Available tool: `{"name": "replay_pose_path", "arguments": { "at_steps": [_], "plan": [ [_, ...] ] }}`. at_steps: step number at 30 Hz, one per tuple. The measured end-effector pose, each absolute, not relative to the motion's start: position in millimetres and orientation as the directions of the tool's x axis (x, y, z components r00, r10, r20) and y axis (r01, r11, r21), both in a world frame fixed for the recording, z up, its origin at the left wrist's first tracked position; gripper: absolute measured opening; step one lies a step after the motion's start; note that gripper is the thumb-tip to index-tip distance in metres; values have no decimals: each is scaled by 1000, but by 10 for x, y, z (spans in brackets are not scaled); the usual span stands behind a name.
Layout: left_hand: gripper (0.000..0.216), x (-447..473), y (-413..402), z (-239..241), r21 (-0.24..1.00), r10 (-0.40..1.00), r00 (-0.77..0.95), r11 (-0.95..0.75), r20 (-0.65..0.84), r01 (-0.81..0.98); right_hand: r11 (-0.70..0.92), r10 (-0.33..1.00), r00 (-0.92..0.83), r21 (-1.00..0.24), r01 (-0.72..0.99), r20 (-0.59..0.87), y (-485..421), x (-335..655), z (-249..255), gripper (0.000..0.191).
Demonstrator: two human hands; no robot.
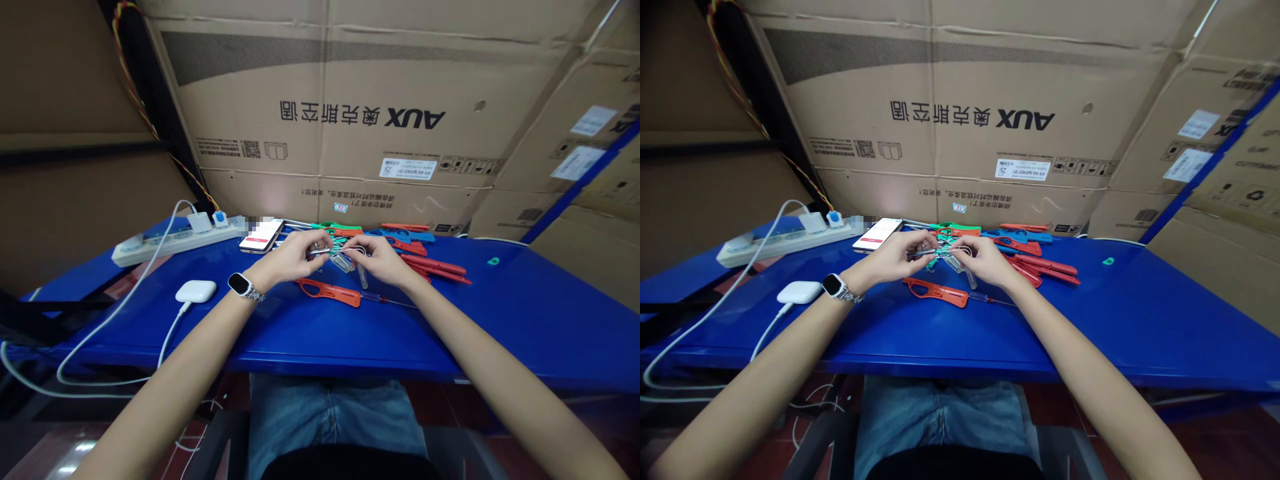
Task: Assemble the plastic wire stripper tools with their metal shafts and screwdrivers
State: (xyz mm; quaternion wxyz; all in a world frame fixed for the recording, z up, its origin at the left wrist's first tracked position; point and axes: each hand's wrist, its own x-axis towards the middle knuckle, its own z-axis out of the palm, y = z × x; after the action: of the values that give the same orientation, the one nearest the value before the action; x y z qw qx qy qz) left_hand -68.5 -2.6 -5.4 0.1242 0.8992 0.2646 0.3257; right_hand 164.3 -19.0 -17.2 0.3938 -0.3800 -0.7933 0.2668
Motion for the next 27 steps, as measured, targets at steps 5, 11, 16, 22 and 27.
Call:
{"name": "replay_pose_path", "arguments": {
  "at_steps": [5, 11, 16, 22, 27],
  "plan": [
    [12, -694, 2, -77, 424, 558, 645, -826, 522, 371, 517, 846, -373, -759, 396, 381, -197, 1635, -153, 31],
    [12, -709, -16, -50, 404, 563, 640, -825, 523, 396, 308, 879, -449, -910, 279, 160, -215, 1678, -105, 36],
    [8, -744, -10, -40, 356, 563, 672, -826, 481, 437, 244, 862, -497, -938, 246, 94, -234, 1702, -109, 34],
    [7, -753, -28, -44, 359, 591, 685, -805, 426, 472, 153, 895, -445, -953, 262, 21, -270, 1681, -155, 38],
    [17, -737, -45, -60, 319, 567, 708, -823, 421, 470, 107, 902, -432, -959, 261, -17, -279, 1620, -191, 37]
  ]
}}
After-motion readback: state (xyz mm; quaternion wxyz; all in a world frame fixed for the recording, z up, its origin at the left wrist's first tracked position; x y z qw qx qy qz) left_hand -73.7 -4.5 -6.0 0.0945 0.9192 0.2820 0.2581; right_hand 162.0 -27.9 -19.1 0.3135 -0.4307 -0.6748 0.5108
